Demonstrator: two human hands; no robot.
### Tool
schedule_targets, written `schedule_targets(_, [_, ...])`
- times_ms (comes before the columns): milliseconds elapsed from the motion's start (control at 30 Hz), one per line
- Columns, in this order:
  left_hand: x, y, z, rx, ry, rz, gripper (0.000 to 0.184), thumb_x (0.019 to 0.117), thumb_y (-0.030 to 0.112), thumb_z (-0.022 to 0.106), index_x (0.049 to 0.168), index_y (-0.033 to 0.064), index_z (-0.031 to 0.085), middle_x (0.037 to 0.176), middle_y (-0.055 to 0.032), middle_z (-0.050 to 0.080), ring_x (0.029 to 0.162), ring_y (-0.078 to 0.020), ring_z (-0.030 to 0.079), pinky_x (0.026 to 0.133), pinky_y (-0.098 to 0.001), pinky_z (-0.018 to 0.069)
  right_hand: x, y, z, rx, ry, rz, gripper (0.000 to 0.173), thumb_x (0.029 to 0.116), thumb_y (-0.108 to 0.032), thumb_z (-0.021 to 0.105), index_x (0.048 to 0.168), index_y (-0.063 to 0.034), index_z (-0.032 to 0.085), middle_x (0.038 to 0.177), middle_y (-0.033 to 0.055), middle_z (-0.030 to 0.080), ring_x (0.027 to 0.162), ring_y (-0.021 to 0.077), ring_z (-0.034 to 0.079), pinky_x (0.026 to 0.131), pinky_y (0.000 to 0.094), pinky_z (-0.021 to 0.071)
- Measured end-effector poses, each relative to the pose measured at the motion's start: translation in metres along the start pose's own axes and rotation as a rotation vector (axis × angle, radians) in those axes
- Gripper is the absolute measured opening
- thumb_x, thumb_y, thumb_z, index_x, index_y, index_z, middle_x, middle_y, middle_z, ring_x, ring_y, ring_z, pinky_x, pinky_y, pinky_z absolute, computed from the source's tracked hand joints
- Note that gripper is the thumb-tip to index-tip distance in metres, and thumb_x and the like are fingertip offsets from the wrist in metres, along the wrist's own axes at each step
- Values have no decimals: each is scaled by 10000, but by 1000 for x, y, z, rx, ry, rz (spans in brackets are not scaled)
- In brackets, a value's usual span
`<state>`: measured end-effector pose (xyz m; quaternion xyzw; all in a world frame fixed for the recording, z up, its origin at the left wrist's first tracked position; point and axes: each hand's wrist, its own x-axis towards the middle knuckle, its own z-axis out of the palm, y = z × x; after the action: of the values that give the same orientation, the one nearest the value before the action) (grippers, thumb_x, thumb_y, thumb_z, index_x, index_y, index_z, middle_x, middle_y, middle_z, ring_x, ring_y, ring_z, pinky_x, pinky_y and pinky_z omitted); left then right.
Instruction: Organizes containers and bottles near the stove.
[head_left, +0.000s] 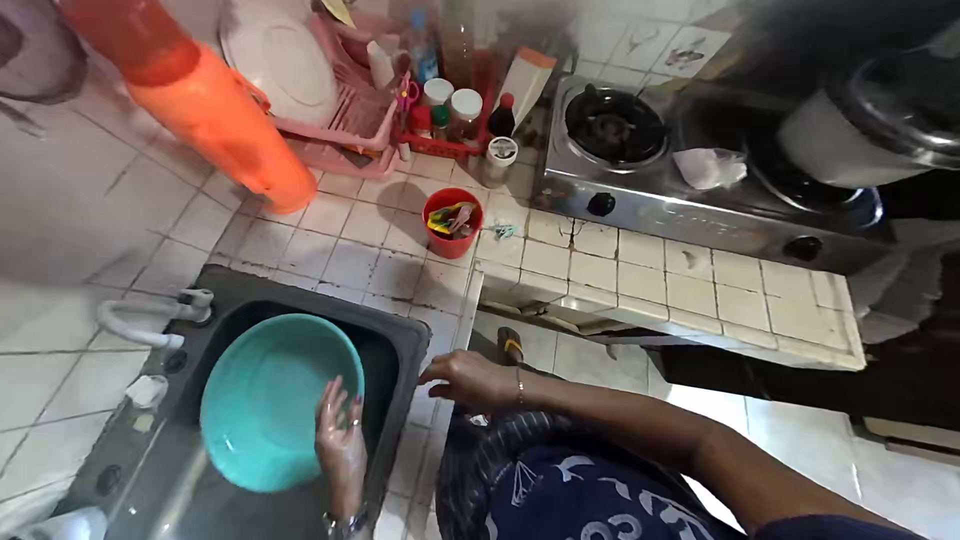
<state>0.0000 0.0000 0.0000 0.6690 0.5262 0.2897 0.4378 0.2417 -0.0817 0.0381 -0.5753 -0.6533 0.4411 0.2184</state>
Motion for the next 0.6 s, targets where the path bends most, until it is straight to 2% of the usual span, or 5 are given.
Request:
schedule_targets(100, [18,56,69,-90,11,12,512,995,23,571,1453,-144,413,1514,-319,431,1260,-295,616,1033,-351,520,-34,48,-45,63,48,61,288,1039,-134,565,1255,19,677,1160,234,699,1080,393,683,956,582,517])
schedule_targets(300, [56,125,174,-97,-1,34,679,974,21,612,1553,-83,275,1577,-305,334,1231,-268,629,961,-334,561,-94,127,-124,165,111,212,314,1047,-153,551,1262,50,660,1176,236,701,1093,366,688,1005,534,515])
schedule_targets(400, [72,137,195,-83,63,65,610,994,23,595,1520,-107,315,1547,-313,370,1164,-236,669,961,-321,567,-109,151,-155,136,158,250,333,1057,-182,527,1264,42,660,1167,228,704,1072,354,695,988,524,526])
schedule_targets(533, [95,146,204,-90,103,63,582,1004,48,590,1503,-105,334,1506,-294,435,1186,-221,653,998,-323,546,-119,173,-181,74,257,314,380,1041,-285,578,1088,70,707,1064,244,709,1034,384,686,950,557,515])
schedule_targets(600, [102,147,208,-147,123,96,625,971,25,617,1499,-109,310,1519,-292,408,1242,-236,617,998,-331,547,-117,178,-186,26,297,351,351,1039,-245,572,1135,70,696,1187,260,677,1139,411,647,1008,579,482])
